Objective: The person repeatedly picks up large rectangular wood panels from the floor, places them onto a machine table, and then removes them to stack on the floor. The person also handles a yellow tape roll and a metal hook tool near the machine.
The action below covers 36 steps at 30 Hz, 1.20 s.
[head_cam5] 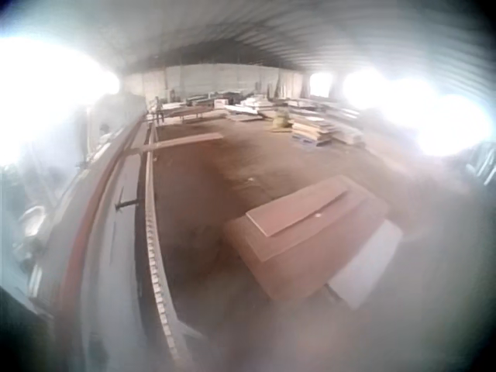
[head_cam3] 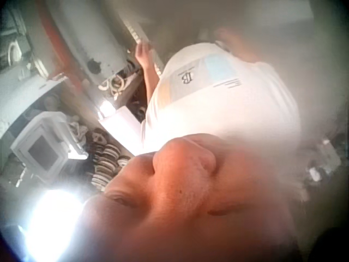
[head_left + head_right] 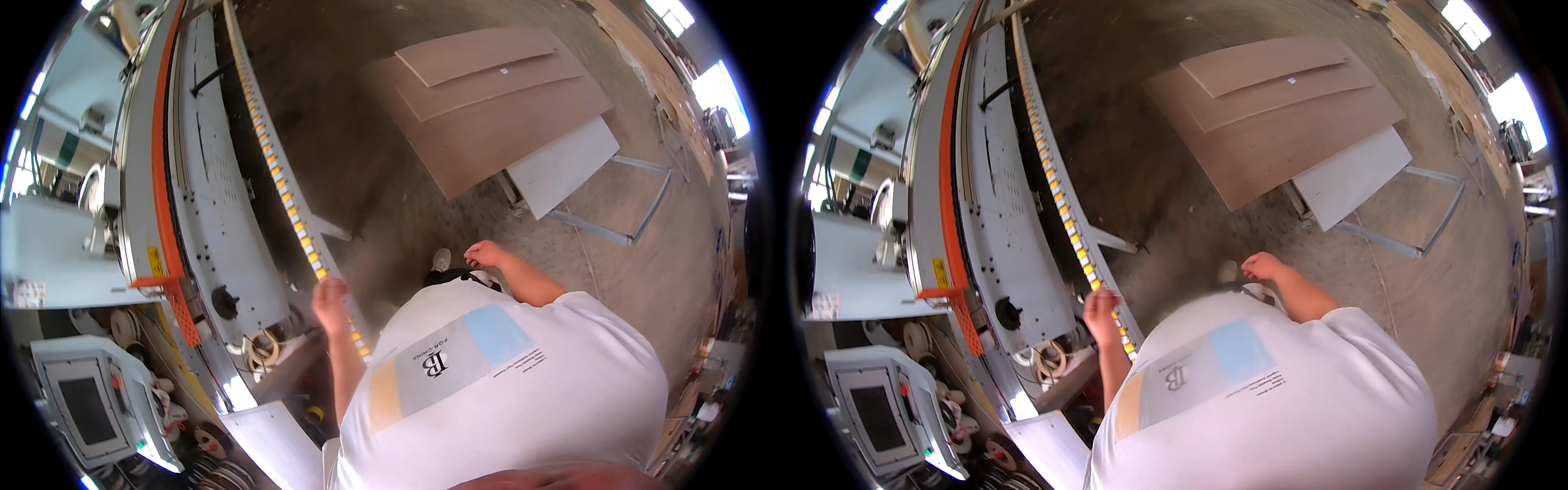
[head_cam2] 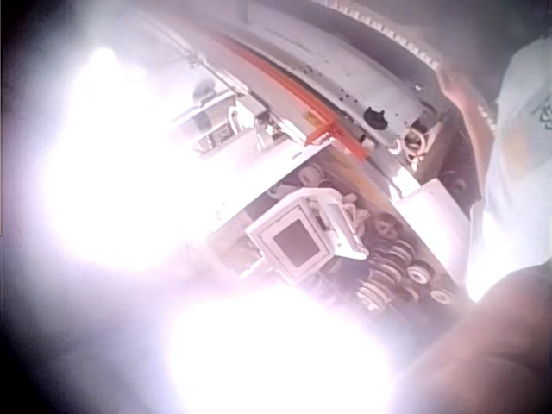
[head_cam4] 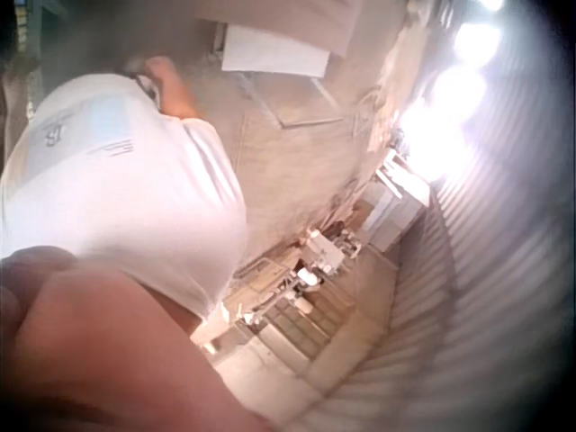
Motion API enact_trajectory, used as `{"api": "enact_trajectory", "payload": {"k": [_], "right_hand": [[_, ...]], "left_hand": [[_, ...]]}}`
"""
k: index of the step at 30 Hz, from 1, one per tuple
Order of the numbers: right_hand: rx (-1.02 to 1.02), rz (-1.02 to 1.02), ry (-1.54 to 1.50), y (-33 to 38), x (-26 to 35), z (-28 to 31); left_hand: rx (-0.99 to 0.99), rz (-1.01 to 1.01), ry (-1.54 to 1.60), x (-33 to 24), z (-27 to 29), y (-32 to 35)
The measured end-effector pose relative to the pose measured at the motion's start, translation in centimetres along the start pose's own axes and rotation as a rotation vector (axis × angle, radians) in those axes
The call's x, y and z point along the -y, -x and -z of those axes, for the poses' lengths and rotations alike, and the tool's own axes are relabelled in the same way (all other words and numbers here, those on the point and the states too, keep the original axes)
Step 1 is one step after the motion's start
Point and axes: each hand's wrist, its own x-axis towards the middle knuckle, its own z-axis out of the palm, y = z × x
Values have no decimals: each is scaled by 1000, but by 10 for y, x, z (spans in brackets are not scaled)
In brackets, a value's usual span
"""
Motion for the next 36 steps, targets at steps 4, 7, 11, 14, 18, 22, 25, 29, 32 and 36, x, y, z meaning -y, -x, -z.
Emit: {"api": "enact_trajectory", "payload": {"k": [4,7,11,14,18,22,25,29,32,36], "right_hand": [[-30,52,-110,-30,-18,48],[-115,38,-209,-38,-33,94],[-315,11,-489,-47,-76,145],[-373,-55,-563,-56,-141,162],[-312,-120,-406,-70,-225,141],[-380,-23,-4,-62,-248,92],[-356,-112,-117,-66,-212,87],[-373,-347,-424,-64,-146,91],[-378,-473,-548,-49,-80,111],[-402,-609,-663,-40,0,122]], "left_hand": [[383,218,-349,39,-88,5],[531,278,-571,60,-133,-1],[627,257,-717,90,-170,-40],[658,373,-570,127,-199,-96],[757,407,-649,123,-254,-154],[864,391,-924,130,-314,-228],[862,659,-783,167,-350,-313],[1051,735,-825,212,-425,-415],[1551,118,-1313,281,-457,-509],[1545,-121,-1469,374,-546,-608]]}}
